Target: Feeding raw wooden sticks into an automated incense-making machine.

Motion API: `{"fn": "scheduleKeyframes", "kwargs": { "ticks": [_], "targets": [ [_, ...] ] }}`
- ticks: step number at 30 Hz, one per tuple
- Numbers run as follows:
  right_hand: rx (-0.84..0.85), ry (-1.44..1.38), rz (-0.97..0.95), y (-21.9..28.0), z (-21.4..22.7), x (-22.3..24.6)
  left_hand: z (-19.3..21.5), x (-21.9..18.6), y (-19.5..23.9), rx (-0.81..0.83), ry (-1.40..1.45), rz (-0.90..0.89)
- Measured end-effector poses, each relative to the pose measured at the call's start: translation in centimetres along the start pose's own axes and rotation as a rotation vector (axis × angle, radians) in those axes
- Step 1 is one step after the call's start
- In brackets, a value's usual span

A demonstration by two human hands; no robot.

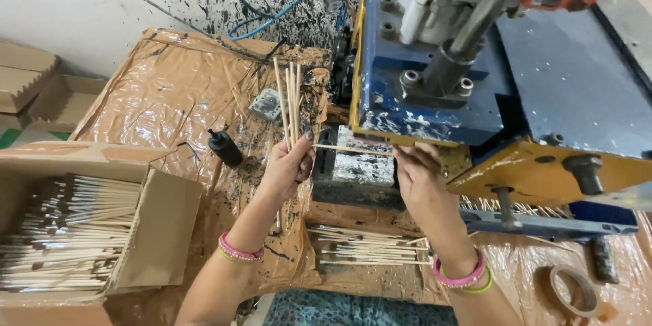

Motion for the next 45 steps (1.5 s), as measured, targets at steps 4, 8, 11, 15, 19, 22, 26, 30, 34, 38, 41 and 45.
{"fn": "scheduleKeyframes", "kwargs": {
  "ticks": [4,8,11,15,19,22,26,30,34,38,41,45],
  "targets": [
    [-0.020,-0.070,-0.054,0.4,2.7,3.1,2.6,1.9,3.6,-0.105,-0.293,-0.153],
    [-0.310,-0.185,0.028,7.6,5.2,-1.8,11.1,10.4,10.4,-0.424,-0.787,-0.325],
    [-0.405,-0.094,-0.272,11.5,7.2,-4.9,12.9,10.7,15.8,-0.552,-0.939,-0.366],
    [-0.348,0.149,-0.216,9.1,7.8,-0.5,8.5,8.0,17.7,-0.398,-0.662,-0.612],
    [0.027,-0.999,-0.521,13.3,0.3,-0.8,3.3,7.5,15.5,-0.109,-1.073,-0.513],
    [0.140,-1.203,-0.529,10.1,0.8,0.3,-1.9,0.3,13.9,0.221,-1.104,-0.536],
    [0.112,-0.913,-0.171,4.8,2.6,0.3,1.1,-2.6,9.9,0.195,-0.916,0.023],
    [0.134,-0.042,0.260,-1.3,3.0,3.0,2.1,-4.2,4.1,-0.130,-0.551,-0.083],
    [0.171,0.045,0.213,-0.8,1.5,1.2,0.9,-0.9,-0.2,-0.097,-0.188,-0.023],
    [0.011,-0.154,0.026,0.5,0.9,0.7,0.8,1.6,-1.3,0.047,0.140,0.035],
    [0.029,-0.068,-0.115,0.9,0.3,0.6,0.8,1.4,-1.4,0.053,0.123,0.016],
    [-0.023,-0.126,0.002,0.4,-0.6,-0.9,0.7,0.5,-0.3,-0.050,-0.132,-0.007]
  ]
}}
Point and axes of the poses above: each hand's wrist, its own y-axis away from the middle knuckle, its own z-axis out of the back of the hand, x = y × z, the point moved 1 cm from there along -y, towards the middle knuckle, and after that the axes turned 8 degrees about -y, right-handed, at the moved point
